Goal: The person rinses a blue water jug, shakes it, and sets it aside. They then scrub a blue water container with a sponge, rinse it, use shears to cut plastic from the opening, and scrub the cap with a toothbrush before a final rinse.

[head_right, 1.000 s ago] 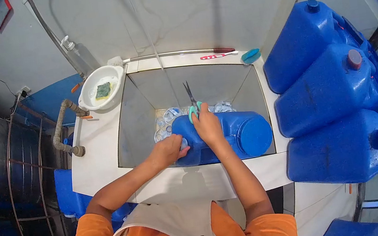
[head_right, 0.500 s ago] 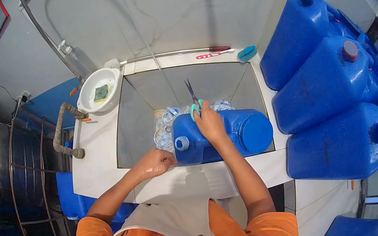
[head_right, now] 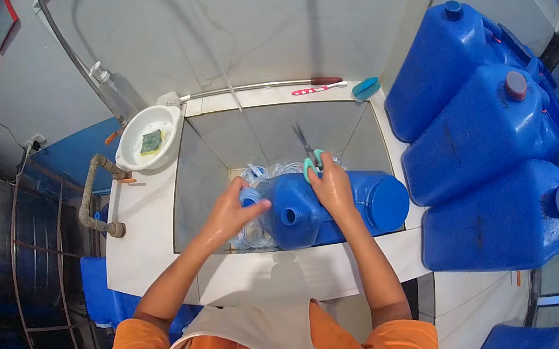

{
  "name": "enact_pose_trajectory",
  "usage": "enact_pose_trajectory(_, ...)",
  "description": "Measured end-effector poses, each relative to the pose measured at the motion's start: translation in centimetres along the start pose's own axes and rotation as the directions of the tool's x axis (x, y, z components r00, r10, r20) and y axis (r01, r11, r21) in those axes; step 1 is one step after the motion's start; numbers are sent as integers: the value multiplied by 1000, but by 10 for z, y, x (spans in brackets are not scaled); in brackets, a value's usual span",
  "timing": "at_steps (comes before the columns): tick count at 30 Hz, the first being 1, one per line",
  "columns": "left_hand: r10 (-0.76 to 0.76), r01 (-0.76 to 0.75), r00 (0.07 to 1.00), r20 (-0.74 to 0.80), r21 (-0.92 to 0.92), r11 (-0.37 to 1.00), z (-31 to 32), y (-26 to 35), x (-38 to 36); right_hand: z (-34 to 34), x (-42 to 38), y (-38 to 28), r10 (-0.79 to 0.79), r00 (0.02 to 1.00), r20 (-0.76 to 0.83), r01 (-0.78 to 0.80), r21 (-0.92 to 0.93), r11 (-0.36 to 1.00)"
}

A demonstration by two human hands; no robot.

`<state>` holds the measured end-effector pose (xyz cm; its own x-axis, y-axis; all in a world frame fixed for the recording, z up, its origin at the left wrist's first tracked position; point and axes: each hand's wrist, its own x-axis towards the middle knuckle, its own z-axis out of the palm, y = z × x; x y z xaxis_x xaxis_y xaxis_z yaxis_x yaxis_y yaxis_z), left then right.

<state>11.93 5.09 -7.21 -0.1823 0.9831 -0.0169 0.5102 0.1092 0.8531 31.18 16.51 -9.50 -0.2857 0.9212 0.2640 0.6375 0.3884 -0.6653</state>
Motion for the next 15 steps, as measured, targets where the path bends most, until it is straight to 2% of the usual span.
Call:
enact_pose_trajectory(1,-22,15,998,-58,-113,993,-6,-6,7,-6,0,-6,-14,997,-70,20,89,996)
enact_pose_trajectory(2,-75,73,997,-13,-128,989,-14,-11,13,-8,-2,-12,5,997,-81,12,216,976)
enact_pose_trajectory(3,-74,70,997,-21,-127,989,-18,-19,19,-13,-4,-23,-2,997,-82,20,218,976)
enact_pose_trajectory(4,-173,170,985,20,-324,931,-21,-27,25,-19,-8,-37,90,977,193,-179,516,837)
enact_pose_trajectory(5,-258,264,963,82,-500,825,-22,-34,28,-20,-13,-46,81,881,466,-419,690,591)
enact_pose_trajectory(6,-255,261,963,81,-496,828,-25,-31,29,-15,-21,-52,-6,816,578,-509,724,466)
enact_pose_trajectory(7,-215,211,974,75,-657,724,-27,-26,28,-9,-29,-58,-110,740,663,-599,725,340)
enact_pose_trajectory(8,-175,154,983,61,-793,589,-29,-23,29,-2,-36,-64,-110,744,659,-595,728,340)
enact_pose_trajectory(10,-165,118,986,20,-786,607,-30,-26,32,11,-45,-73,-172,596,784,-746,620,243)
enact_pose_trajectory(11,-162,87,987,-20,-778,623,-30,-28,32,16,-46,-75,-175,596,784,-744,621,246)
enact_pose_trajectory(12,-160,82,987,-24,-779,622,-31,-28,32,20,-46,-77,-187,581,792,-770,610,189)
enact_pose_trajectory(14,-207,66,977,-50,-854,516,-29,-27,31,28,-46,-77,-222,558,799,-808,585,75)
enact_pose_trajectory(15,-206,64,977,-51,-855,514,-28,-28,32,29,-47,-80,-221,558,800,-808,585,78)
